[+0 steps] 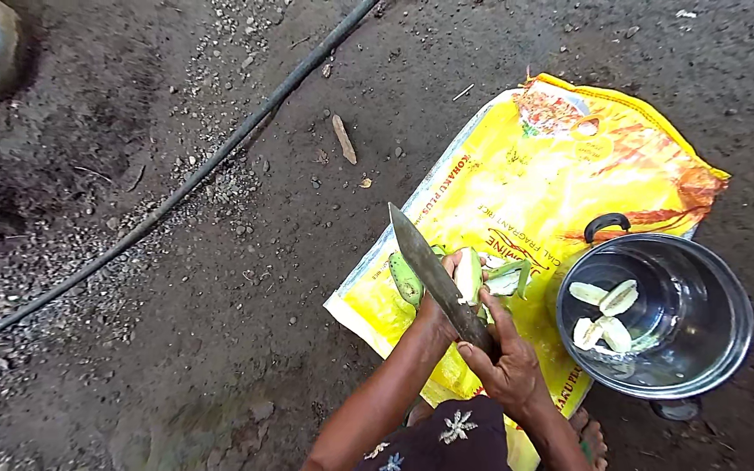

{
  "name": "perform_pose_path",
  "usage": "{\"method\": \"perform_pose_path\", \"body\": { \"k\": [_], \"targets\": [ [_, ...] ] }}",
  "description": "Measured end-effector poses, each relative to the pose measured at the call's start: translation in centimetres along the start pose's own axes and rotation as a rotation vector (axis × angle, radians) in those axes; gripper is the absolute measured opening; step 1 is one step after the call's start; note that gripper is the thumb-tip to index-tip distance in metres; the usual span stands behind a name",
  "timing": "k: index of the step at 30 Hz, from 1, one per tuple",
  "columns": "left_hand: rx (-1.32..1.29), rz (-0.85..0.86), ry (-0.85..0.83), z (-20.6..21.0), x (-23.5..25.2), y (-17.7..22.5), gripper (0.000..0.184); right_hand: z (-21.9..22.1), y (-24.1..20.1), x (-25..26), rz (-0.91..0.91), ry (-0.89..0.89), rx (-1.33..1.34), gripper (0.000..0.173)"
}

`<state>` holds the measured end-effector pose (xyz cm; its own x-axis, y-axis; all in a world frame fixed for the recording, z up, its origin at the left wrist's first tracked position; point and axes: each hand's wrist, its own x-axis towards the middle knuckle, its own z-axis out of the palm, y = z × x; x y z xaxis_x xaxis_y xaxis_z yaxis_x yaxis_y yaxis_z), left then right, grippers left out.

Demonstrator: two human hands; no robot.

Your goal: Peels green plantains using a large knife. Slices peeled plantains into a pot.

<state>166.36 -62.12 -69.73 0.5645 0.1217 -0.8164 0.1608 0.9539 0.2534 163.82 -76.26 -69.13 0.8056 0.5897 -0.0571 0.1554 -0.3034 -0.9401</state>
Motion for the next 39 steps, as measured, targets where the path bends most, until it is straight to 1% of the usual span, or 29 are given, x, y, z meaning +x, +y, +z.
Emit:
{"method": "perform_pose_path", "body": {
  "k": [2, 8, 13, 17, 21, 26, 29, 34, 39],
  "targets": [
    [-0.014, 0.01, 0.03, 0.4, -0.4, -0.1, 0.039, -0.2, 0.2, 0.1, 0.001, -0.002, -0.008, 0.074],
    [0.027, 0.069, 0.078, 0.8, -0.5, -0.3, 0.034, -0.7, 0.4, 0.3, 0.018, -0.043, -0.02, 0.08],
    [0.023, 0.099, 0.099, 0.7, -0.6, -0.4, 0.03, -0.6, 0.6, 0.4, -0.007, -0.033, -0.027, 0.076],
    [0.015, 0.103, 0.141, 0.7, -0.5, -0.5, 0.028, -0.5, 0.9, 0.4, -0.03, 0.006, -0.084, 0.071],
    [0.04, 0.111, 0.107, 0.4, -0.4, -0.6, 0.027, -0.5, 1.0, 0.3, 0.008, -0.034, 0.027, 0.07],
    [0.014, 0.108, 0.091, 0.0, -0.4, -0.9, 0.028, -0.1, 1.0, 0.0, 0.018, -0.012, 0.067, 0.067],
    [0.029, 0.157, 0.105, 0.1, -0.8, -1.1, 0.026, 0.2, 1.0, 0.1, 0.008, 0.008, 0.13, 0.064],
    [0.026, 0.196, 0.133, 0.1, -0.9, -1.4, 0.024, 0.4, 1.2, 0.1, 0.011, 0.034, 0.124, 0.063],
    [0.099, 0.32, 0.1, -0.1, -1.4, -2.4, 0.023, 0.6, 1.2, 0.0, 0.026, 0.095, 0.124, 0.058]
  ]
}}
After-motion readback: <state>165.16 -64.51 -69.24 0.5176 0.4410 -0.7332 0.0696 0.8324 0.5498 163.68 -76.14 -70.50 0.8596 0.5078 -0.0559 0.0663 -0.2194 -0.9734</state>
